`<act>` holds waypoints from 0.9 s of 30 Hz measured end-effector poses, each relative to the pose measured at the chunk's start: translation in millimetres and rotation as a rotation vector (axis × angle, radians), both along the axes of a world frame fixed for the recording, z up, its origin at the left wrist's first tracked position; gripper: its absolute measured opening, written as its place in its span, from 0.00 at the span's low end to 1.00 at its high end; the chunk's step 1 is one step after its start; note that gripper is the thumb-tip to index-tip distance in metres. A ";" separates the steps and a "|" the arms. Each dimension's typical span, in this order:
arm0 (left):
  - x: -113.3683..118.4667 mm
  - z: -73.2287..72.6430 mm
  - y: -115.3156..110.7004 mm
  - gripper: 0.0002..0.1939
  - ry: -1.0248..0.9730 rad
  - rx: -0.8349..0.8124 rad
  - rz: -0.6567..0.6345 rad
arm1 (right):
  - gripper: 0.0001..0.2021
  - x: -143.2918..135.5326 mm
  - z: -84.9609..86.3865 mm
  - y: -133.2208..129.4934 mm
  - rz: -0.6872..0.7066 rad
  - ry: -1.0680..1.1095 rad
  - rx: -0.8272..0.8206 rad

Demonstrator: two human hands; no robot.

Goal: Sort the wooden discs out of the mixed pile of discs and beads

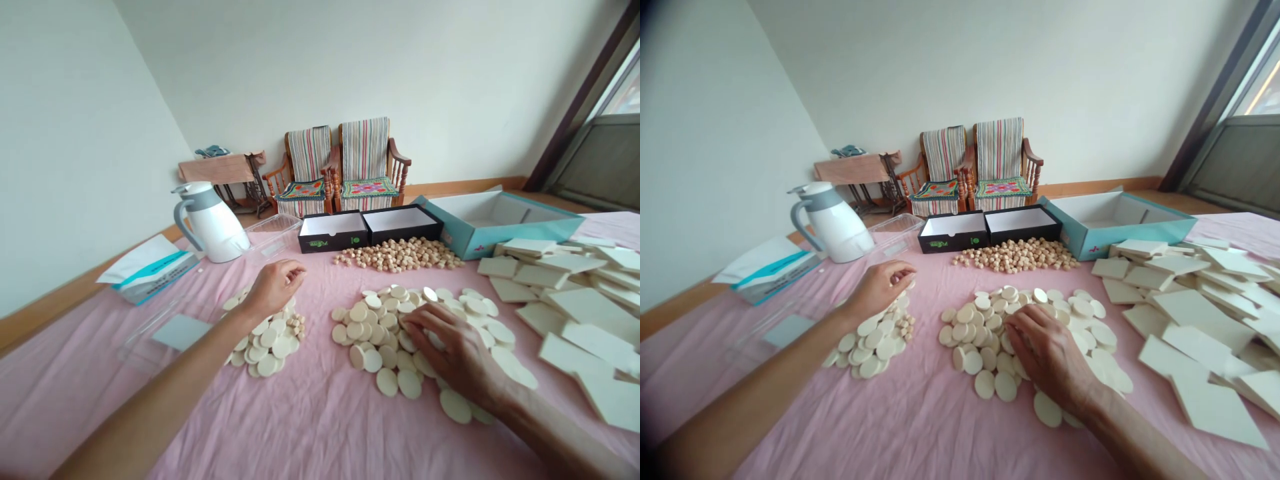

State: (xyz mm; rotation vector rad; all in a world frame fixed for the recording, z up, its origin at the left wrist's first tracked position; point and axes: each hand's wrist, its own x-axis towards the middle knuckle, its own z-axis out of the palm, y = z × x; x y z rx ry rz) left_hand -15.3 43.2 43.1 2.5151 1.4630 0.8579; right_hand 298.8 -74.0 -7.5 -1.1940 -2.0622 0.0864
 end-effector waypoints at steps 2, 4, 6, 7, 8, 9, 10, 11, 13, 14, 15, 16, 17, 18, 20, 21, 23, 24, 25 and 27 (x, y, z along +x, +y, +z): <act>-25.7 3.9 -15.8 0.13 -0.030 -0.030 0.059 | 0.08 0.8 1.6 0.3 -0.036 -0.012 0.035; -48.7 8.4 -32.4 0.17 -0.026 -0.093 0.104 | 0.08 0.9 4.7 -0.6 -0.063 -0.024 0.068; -68.4 11.9 -49.7 0.19 0.019 -0.181 0.114 | 0.08 -0.8 8.7 -3.0 -0.072 -0.035 0.095; -77.2 12.5 -58.4 0.20 0.052 -0.217 0.109 | 0.08 -2.6 11.0 -4.5 -0.065 -0.040 0.101; -85.2 12.2 -66.9 0.21 0.087 -0.237 0.103 | 0.08 -5.3 13.5 -6.1 -0.054 -0.047 0.096; -92.3 11.0 -74.9 0.22 0.123 -0.247 0.096 | 0.08 -9.0 16.5 -7.7 -0.035 -0.058 0.078; -98.4 8.9 -82.2 0.23 0.159 -0.249 0.087 | 0.08 -13.7 19.9 -9.0 -0.005 -0.072 0.053; -103.2 6.1 -88.9 0.25 0.192 -0.244 0.078 | 0.08 -19.6 23.6 -9.8 0.032 -0.092 0.025; -108.1 -0.3 -99.6 0.27 0.246 -0.231 0.064 | 0.09 -34.9 31.5 -9.5 0.102 -0.145 -0.029; -107.8 -3.6 -103.6 0.28 0.265 -0.224 0.059 | 0.09 -44.2 35.0 -8.3 0.130 -0.178 -0.048; -105.6 -6.6 -106.8 0.29 0.278 -0.218 0.052 | 0.10 -54.3 37.8 -6.6 0.153 -0.214 -0.063; -101.7 -9.4 -109.1 0.29 0.285 -0.211 0.044 | 0.11 -64.9 39.5 -4.3 0.173 -0.254 -0.074; -96.2 -11.8 -110.6 0.29 0.286 -0.199 0.034 | 0.13 -75.6 39.9 -1.6 0.191 -0.296 -0.084; -89.5 -14.0 -111.7 0.29 0.282 -0.180 0.023 | 0.15 -86.0 38.9 1.2 0.204 -0.342 -0.091; -73.7 -17.8 -112.8 0.28 0.262 -0.135 0.003 | 0.18 -104.2 33.3 7.1 0.196 -0.442 -0.112; -65.2 -19.5 -113.3 0.27 0.248 -0.114 -0.006 | 0.20 -111.1 29.3 10.0 0.170 -0.486 -0.121; -48.0 -22.7 -114.2 0.27 0.223 -0.092 -0.034 | 0.23 -119.8 21.0 15.2 0.098 -0.549 -0.136; -39.5 -24.1 -114.8 0.27 0.212 -0.090 -0.055 | 0.23 -121.6 17.3 17.2 0.064 -0.565 -0.140; -31.0 -25.3 -115.2 0.28 0.203 -0.093 -0.078 | 0.22 -122.0 14.4 18.8 0.034 -0.572 -0.141; -13.9 -26.8 -115.8 0.30 0.188 -0.111 -0.123 | 0.19 -120.1 10.8 20.5 -0.012 -0.575 -0.139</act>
